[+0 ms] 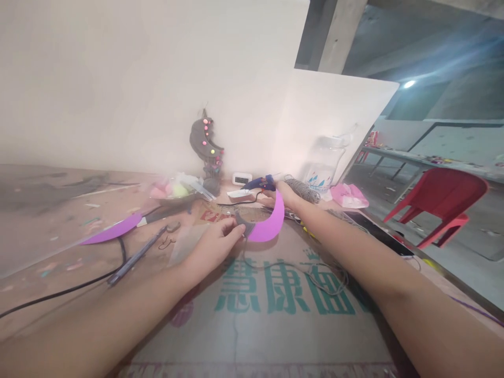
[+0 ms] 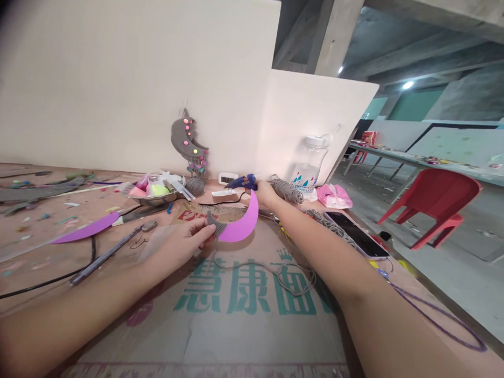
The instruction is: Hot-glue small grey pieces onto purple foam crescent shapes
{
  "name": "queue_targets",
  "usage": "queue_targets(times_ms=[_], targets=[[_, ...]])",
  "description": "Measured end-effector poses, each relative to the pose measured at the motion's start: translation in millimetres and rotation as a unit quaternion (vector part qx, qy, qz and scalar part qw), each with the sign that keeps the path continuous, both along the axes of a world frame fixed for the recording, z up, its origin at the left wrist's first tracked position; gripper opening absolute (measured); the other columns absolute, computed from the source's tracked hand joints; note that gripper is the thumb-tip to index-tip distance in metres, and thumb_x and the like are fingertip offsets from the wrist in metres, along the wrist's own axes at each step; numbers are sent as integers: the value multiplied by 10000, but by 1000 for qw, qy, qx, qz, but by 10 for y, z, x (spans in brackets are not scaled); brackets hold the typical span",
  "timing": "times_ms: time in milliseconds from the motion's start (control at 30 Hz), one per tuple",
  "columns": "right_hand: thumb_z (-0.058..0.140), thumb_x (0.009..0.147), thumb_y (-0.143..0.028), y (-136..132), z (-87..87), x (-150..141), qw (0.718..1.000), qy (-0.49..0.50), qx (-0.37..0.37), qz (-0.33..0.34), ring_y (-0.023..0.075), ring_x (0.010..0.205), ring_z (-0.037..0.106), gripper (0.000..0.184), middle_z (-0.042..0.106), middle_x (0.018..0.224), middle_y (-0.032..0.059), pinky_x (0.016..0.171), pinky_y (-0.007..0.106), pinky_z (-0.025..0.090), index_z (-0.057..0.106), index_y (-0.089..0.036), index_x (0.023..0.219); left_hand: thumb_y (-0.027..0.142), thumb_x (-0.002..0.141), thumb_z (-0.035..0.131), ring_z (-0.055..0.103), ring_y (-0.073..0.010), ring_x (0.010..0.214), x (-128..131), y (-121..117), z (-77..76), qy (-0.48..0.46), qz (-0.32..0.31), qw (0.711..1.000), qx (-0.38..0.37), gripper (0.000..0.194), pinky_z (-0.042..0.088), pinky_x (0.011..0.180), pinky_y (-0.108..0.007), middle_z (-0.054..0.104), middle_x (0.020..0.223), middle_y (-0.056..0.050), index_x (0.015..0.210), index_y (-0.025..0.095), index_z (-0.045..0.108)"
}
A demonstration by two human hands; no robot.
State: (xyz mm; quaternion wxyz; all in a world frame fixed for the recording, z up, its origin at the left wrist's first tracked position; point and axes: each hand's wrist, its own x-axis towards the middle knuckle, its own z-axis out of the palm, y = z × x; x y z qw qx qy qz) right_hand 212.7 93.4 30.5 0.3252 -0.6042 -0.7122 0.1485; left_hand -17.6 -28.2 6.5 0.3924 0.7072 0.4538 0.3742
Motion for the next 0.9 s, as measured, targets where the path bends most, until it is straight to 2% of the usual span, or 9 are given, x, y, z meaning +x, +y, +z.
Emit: queue_targets(times_ms=[167,333,400,433,500,567,733,900], targets=[[655,826,-292,-120,163,79,1000,7,21,-22,221,883,646,298,707,998,107,800,326,503,640,-95,1050,416,860,466,449,-132,588,-8,-3,-12,-3,-9,1000,5,324,312,563,-257,437,604,45,626,197,423],[583,832,-433,-527,342,199,997,27,38,-58,200,614,632,342,689,651,86,648,320,508,671,-105,880,410,866,459,456,-126,577,-8,14,-32,-28,0,1000,-2,323,323,565,-256,446,604,44,629,193,431],[534,851,-461,-728,384,244,995,57,62,-56,204,659,651,372,698,692,93,676,322,519,675,-117,850,406,862,463,460,-126,570,-12,25,-43,-31,8,999,0,323,323,559,-255,453,595,42,622,192,434],[545,843,-465,-826,392,264,991,89,84,-46,213,722,669,369,716,775,102,711,327,527,681,-124,873,405,858,467,461,-126,568,-16,31,-51,-31,11,999,2,322,322,556,-254,455,592,41,619,192,433],[584,820,-476,-1009,375,298,985,137,107,-22,230,857,682,361,726,952,100,787,343,530,688,-153,943,414,851,471,465,-128,564,-25,45,-74,-34,14,999,1,321,321,545,-251,456,591,39,622,193,433],[621,796,-482,-1169,314,319,983,152,108,-7,241,910,678,348,721,1000,84,799,356,534,681,-182,963,432,849,464,468,-129,558,-33,62,-101,-40,16,999,-7,319,320,531,-249,470,601,35,638,194,445],[642,792,-447,-1476,70,254,988,90,124,19,224,795,650,257,685,819,56,761,364,527,641,-192,823,451,851,453,467,-124,553,-40,97,-134,-41,29,999,-15,323,330,528,-244,494,617,28,659,193,469],[619,818,-415,-1647,-56,108,986,36,101,130,170,643,596,220,615,703,16,576,285,498,592,-203,770,455,842,465,459,-124,559,-41,113,-139,-42,29,999,-8,326,326,529,-246,495,616,27,651,191,471]])
